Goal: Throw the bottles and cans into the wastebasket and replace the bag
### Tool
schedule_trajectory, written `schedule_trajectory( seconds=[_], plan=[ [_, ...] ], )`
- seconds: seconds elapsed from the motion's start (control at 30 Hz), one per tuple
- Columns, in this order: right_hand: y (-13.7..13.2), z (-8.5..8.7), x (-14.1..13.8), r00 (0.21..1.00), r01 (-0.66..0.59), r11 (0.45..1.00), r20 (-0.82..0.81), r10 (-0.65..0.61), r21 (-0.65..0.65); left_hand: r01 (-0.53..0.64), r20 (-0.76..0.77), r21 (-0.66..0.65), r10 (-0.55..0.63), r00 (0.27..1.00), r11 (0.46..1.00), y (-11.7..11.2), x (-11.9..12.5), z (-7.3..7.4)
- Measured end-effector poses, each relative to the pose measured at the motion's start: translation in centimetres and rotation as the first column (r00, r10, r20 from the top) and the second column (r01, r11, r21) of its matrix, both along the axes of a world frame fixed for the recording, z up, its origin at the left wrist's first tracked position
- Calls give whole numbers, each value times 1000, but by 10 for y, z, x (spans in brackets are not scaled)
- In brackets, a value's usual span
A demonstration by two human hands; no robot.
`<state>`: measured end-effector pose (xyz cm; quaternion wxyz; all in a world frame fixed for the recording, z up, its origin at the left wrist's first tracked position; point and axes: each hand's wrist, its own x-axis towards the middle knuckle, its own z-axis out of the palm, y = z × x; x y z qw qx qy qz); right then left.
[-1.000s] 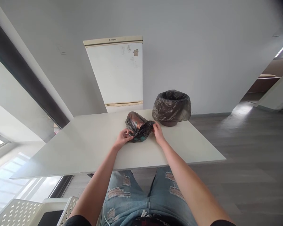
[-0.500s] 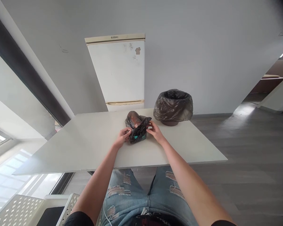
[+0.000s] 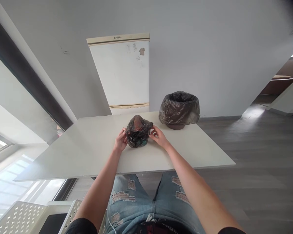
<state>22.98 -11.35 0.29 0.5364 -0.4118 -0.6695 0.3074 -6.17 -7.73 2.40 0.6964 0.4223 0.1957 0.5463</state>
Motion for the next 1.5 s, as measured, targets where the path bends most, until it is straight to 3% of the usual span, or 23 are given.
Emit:
schedule_trajectory(
  seconds=[0.1, 0.27, 0.5, 0.57, 0.73, 0.83, 0.97, 1.07, 1.2, 1.3, 1.4, 1.5],
  plan=[
    [2, -3, 2, 998, 49, 999, -30, -49, 19, 27, 70, 10, -27, 997, 1000, -1, 0, 1],
    [16, -14, 8, 931, 362, 932, -54, -360, 12, -47, 231, 25, 39, 972, 999, 1, -5, 0],
    [0, -4, 8, 876, 481, 861, -64, -477, 162, -114, 299, -46, 122, 946, 992, 3, -11, -1],
    [-8, 2, 6, 887, 456, 858, -43, -459, 236, -139, 290, -64, 152, 945, 988, 3, -11, -1],
    [-12, 6, -5, 945, 135, 909, 226, -238, 394, -212, 216, -80, 225, 950, 974, 5, -7, -5],
    [-5, 1, -3, 935, 249, 895, 148, -321, 370, -283, 169, -57, 289, 942, 957, 8, -2, -6],
    [1, -5, 10, 851, 504, 815, -2, -525, 287, -359, 117, -41, 361, 925, 932, 13, 2, -7],
    [2, -9, 17, 784, 615, 760, -52, -619, 212, -428, 112, -65, 432, 895, 902, 16, -2, -9],
    [4, -15, 17, 719, 694, 709, -64, -692, 124, -469, 126, -108, 480, 868, 876, 19, -11, -11],
    [5, -18, 16, 709, 705, 704, -45, -704, 90, -454, 130, -114, 466, 875, 884, 19, -13, -12],
    [3, -15, 17, 709, 704, 701, -50, -703, 119, -440, 150, -102, 451, 880, 892, 18, -13, -12],
    [-3, -6, 20, 670, 736, 647, -81, -737, 202, -423, 184, -75, 429, 884, 903, 17, -13, -12]
  ],
)
